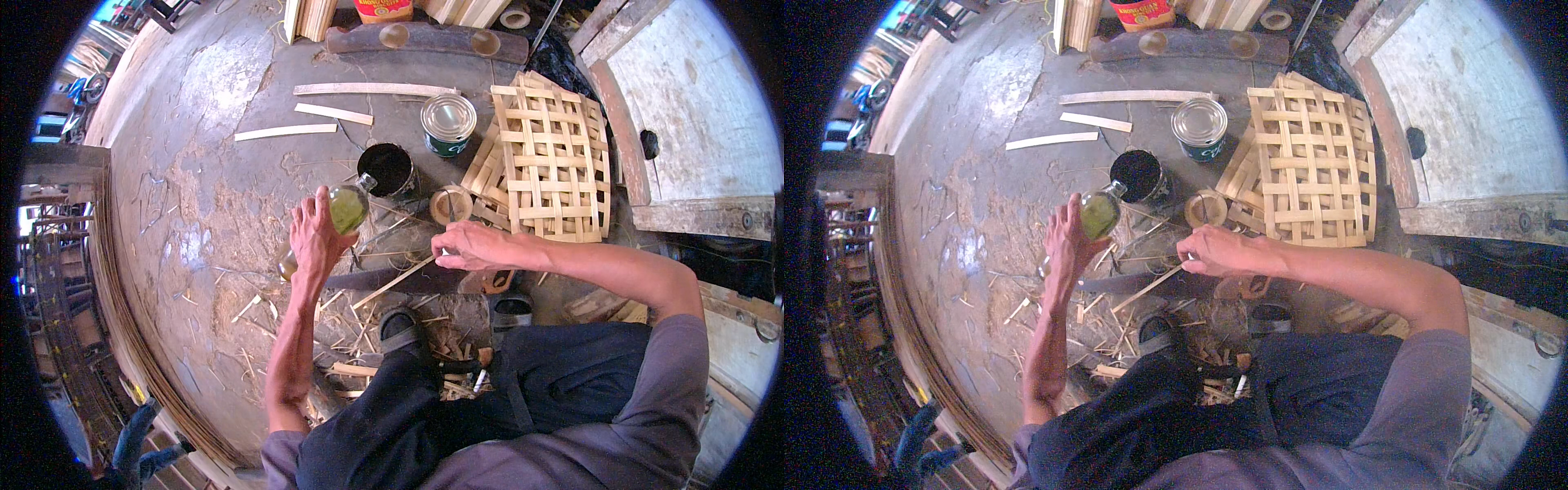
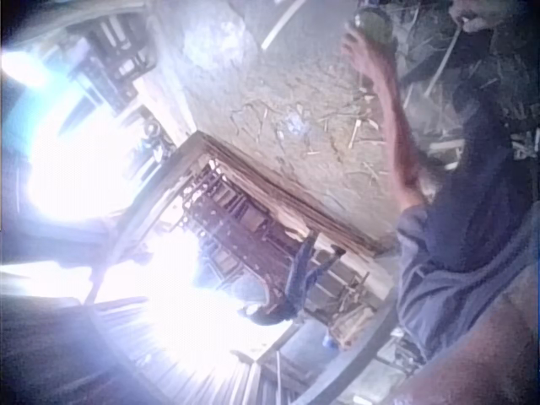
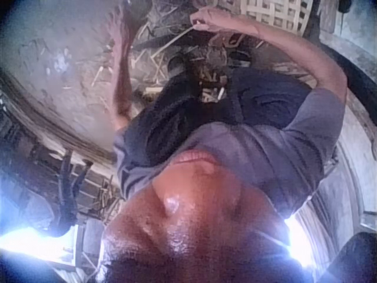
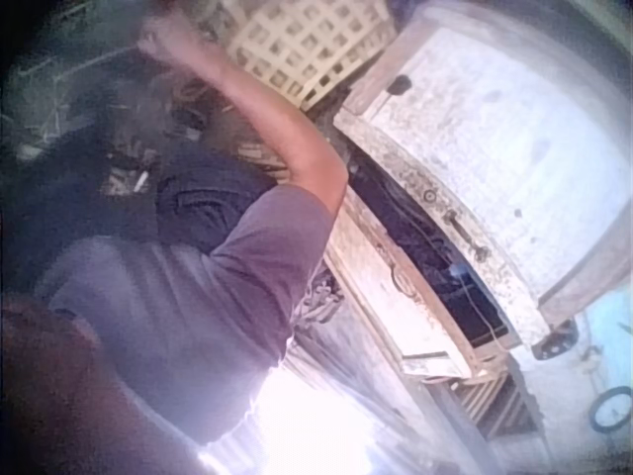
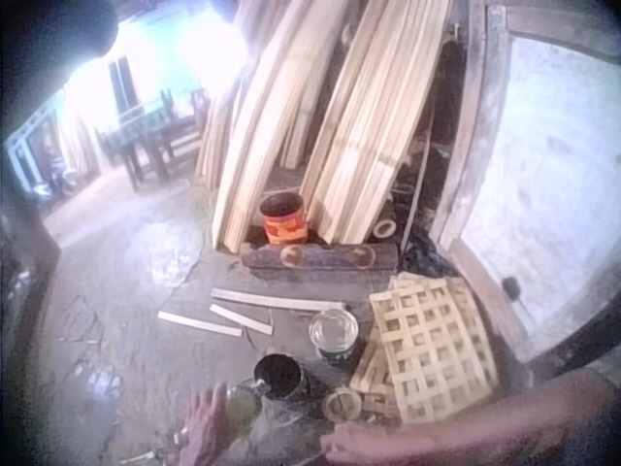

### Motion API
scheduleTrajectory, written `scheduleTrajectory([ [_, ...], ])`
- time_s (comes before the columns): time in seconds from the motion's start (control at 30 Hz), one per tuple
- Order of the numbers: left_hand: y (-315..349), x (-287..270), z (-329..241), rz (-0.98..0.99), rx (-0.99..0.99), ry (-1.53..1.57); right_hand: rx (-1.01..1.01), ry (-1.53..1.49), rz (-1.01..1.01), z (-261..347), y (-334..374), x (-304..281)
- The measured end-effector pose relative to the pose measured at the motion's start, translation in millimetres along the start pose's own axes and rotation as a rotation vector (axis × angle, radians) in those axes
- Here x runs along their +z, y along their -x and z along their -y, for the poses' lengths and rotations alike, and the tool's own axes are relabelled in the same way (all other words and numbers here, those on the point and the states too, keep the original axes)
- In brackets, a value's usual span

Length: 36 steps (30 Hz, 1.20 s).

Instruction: The person prepares a varnish mixture by pouring liquid from a bottle into a can and stirring it. They then apply the varnish to a bamboo chair using a brush, covering the frame and legs.

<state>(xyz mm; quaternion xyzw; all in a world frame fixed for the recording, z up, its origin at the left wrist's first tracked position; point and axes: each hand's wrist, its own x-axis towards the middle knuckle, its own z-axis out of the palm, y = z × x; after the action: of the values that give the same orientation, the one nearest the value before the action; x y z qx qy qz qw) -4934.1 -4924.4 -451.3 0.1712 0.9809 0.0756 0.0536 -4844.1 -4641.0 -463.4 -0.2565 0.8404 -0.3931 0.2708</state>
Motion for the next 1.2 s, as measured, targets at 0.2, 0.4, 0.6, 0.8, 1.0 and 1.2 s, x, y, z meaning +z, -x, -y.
scheduleTrajectory([
  [0.2, 13.2, 21.2, -3.5, -0.178, -0.017, 0.317, -0.028, 0.016, -0.148, 14.1, -12.7, -33.9],
  [0.4, 34.0, 23.3, -27.5, -0.188, -0.054, 0.477, -0.043, -0.102, -0.400, 39.6, -30.2, -86.4],
  [0.6, 47.8, 22.8, -49.2, -0.186, 0.031, 0.572, -0.060, -0.011, -0.261, 56.1, -29.6, -105.9],
  [0.8, 50.8, 21.1, -61.5, -0.196, 0.060, 0.626, -0.102, 0.031, -0.178, 59.9, -24.4, -109.6],
  [1.0, 55.3, 27.7, -59.5, -0.250, 0.138, 0.692, -0.050, 0.051, -0.083, 85.0, -18.8, -116.4],
  [1.2, 52.6, 22.5, -73.2, -0.205, 0.126, 0.906, 0.066, -0.081, -0.189, 105.0, -15.8, -134.3],
])
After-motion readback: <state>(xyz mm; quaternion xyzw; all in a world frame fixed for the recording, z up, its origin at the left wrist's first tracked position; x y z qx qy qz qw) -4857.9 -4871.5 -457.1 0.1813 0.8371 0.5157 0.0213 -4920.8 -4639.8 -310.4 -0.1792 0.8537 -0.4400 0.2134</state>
